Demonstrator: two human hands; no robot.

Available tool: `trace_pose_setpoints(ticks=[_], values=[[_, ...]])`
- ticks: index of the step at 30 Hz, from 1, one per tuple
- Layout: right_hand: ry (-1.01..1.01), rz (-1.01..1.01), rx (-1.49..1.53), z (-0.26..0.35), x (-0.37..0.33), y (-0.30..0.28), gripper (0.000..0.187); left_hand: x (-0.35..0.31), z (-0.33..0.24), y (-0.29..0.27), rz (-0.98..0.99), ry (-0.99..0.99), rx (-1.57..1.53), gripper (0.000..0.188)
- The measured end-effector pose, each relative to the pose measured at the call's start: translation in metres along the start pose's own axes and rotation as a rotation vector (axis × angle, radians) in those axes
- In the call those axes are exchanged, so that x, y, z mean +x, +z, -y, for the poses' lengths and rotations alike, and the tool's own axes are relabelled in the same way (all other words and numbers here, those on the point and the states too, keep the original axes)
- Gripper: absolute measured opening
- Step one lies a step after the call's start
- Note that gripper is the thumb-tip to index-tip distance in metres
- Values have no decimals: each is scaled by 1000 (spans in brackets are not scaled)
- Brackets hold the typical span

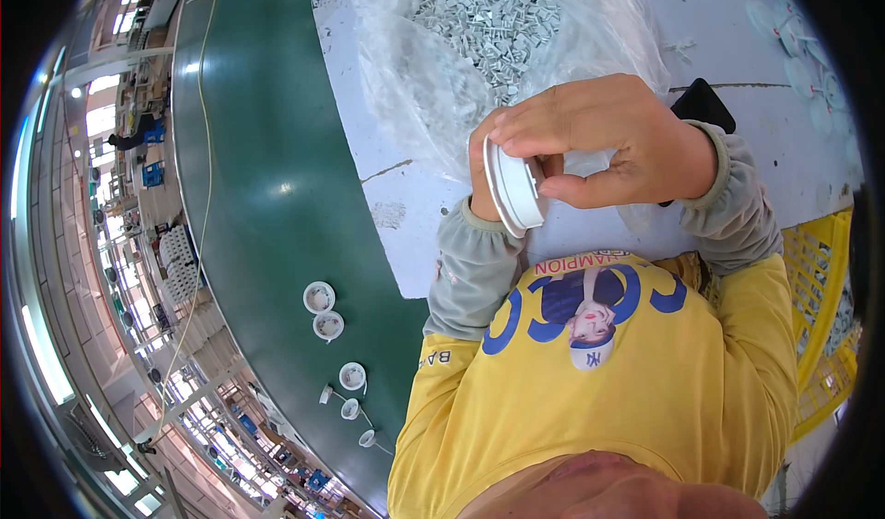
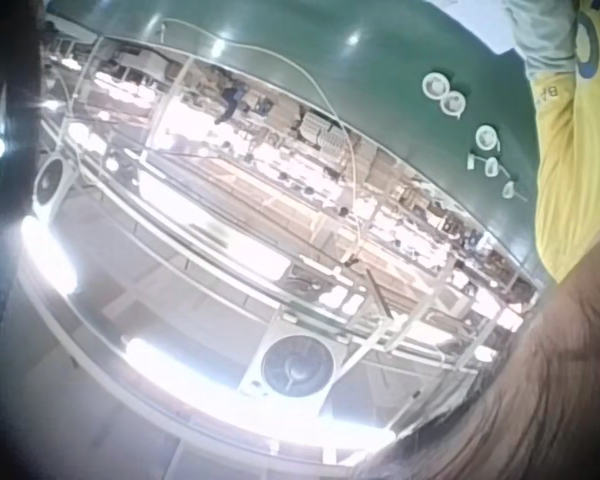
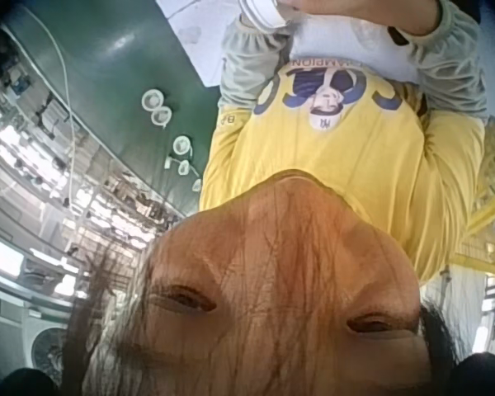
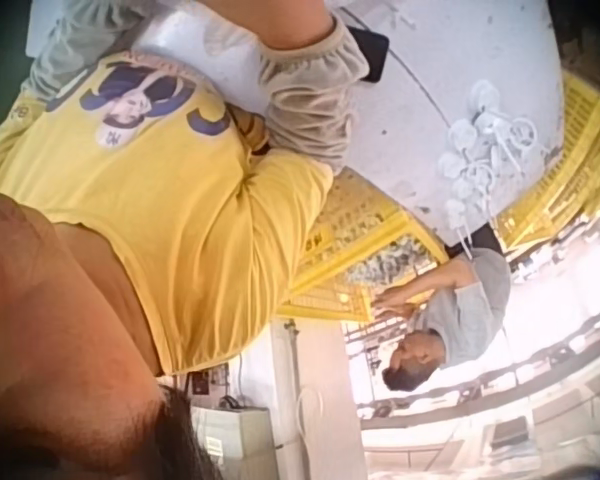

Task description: The person assembles circular LED light fixtures by taking plastic clips from a bag, attaching them onto the light housings by hand, and placing the assembled units onto the work surface.

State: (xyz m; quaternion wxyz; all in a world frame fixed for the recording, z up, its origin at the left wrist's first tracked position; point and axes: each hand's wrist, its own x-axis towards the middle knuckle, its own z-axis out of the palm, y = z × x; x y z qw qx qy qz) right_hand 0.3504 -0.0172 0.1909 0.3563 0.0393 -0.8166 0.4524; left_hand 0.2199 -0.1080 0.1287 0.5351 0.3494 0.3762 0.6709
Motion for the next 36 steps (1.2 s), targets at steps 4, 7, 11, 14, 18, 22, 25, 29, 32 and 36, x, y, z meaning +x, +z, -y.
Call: trace_pose_setpoints(ticks=[4, 7, 11, 14, 18, 22, 25, 29, 32, 36], values=[[-17, -32, -2, 2, 0, 4, 26, 0, 2, -5, 87, -3, -91, 6], [-30, -59, -54, 7, 2, 6, 23, -2, -5, 0, 5, -157, -216, 6], [18, -89, -83, 4, 0, 7, 24, 3, -9, 10, 51, 262, 450, 11], [166, -69, 50, 14, 3, 4, 33, 1, 1, 5, -28, 217, 381, 31], [229, -36, 150, 14, 0, 13, 48, -2, 6, -2, -65, -114, -267, 53], [253, -53, 139, 13, 0, 19, 49, -1, 21, -15, -64, -121, -233, 54], [255, -80, 158, 10, -3, 24, 50, -3, 20, -12, -153, -128, -335, 51], [225, -64, 131, 9, -4, 22, 44, -2, 10, -8, -118, -56, 85, 42], [185, -53, 51, 11, -5, 21, 32, -2, 0, 0, -101, 81, 370, 33], [294, -15, 183, 21, -3, 11, 18, -10, -2, 10, -146, -32, -88, 22]])
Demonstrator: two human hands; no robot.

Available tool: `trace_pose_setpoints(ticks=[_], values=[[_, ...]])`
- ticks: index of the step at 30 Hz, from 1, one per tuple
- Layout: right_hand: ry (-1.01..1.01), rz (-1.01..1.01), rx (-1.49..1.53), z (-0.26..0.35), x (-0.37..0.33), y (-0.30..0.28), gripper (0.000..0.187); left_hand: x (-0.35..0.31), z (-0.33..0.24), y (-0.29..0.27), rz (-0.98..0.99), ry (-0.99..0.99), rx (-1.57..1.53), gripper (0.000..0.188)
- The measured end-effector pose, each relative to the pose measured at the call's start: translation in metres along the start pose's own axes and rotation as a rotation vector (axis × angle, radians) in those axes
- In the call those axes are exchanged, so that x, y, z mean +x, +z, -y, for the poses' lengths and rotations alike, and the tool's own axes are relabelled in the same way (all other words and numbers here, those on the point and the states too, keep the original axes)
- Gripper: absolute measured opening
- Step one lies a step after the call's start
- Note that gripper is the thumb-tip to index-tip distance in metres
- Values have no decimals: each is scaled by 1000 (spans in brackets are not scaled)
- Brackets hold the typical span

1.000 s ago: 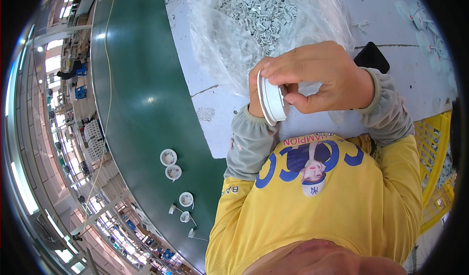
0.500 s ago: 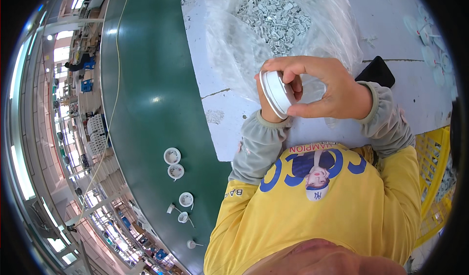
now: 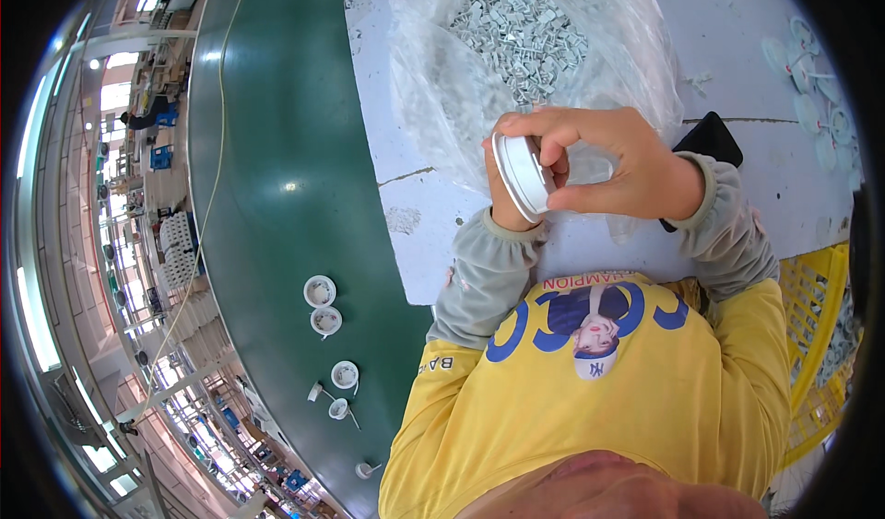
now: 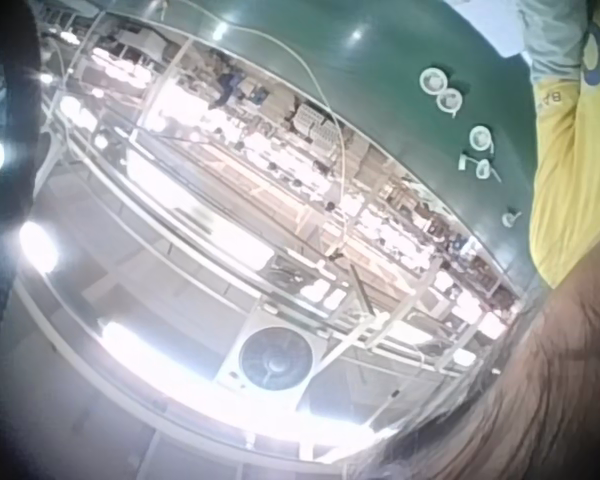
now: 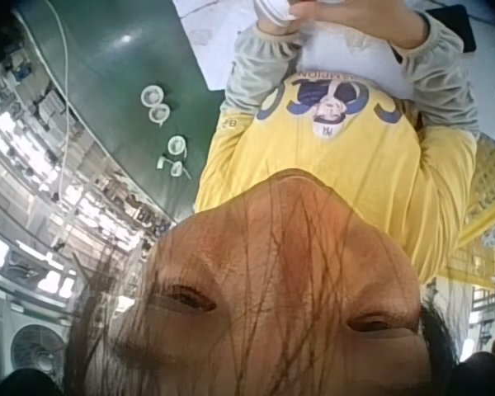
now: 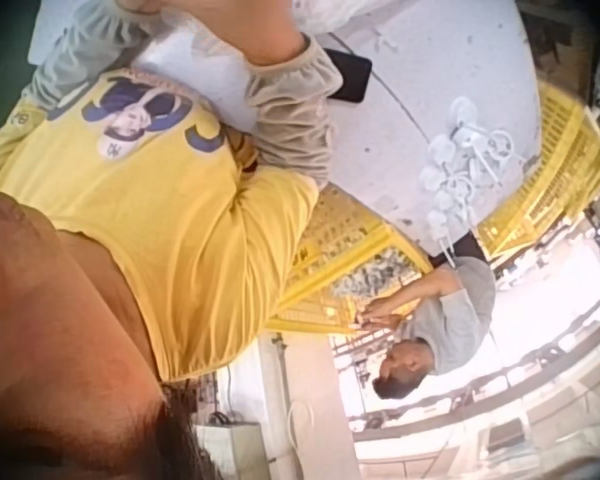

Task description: The person assembles circular LED light fixtures by taking plastic clips from a bag, attaching them onto the light housings by hand, and placing the assembled units onto the work surface.

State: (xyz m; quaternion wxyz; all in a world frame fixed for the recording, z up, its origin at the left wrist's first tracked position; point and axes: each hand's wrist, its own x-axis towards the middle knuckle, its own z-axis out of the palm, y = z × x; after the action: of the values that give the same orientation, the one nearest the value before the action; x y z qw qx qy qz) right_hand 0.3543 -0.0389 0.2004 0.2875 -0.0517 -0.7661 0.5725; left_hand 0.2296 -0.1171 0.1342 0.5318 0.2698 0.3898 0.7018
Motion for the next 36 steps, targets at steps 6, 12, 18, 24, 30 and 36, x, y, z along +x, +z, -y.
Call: trace_pose_setpoints(ticks=[6, 12, 18, 24, 30, 36], values=[[-83, -14, -118, -4, 2, -8, 24, 6, 9, -17, 341, 74, -271, 32], [-137, -98, -189, -1, -3, -3, 21, -4, -3, 8, 82, 52, -186, 20], [-138, -54, -213, 0, -3, -7, 20, -4, -4, 14, 92, 74, -302, 19], [-177, -30, -224, 7, -1, -6, 24, -6, -3, 10, -46, 26, -269, 21], [-34, 52, -565, 9, -14, -18, 27, -6, -5, 0, 7, 148, -338, 25], [-192, 4, -867, 32, -30, -33, 13, 3, -6, 5, 234, 147, -222, 30]])
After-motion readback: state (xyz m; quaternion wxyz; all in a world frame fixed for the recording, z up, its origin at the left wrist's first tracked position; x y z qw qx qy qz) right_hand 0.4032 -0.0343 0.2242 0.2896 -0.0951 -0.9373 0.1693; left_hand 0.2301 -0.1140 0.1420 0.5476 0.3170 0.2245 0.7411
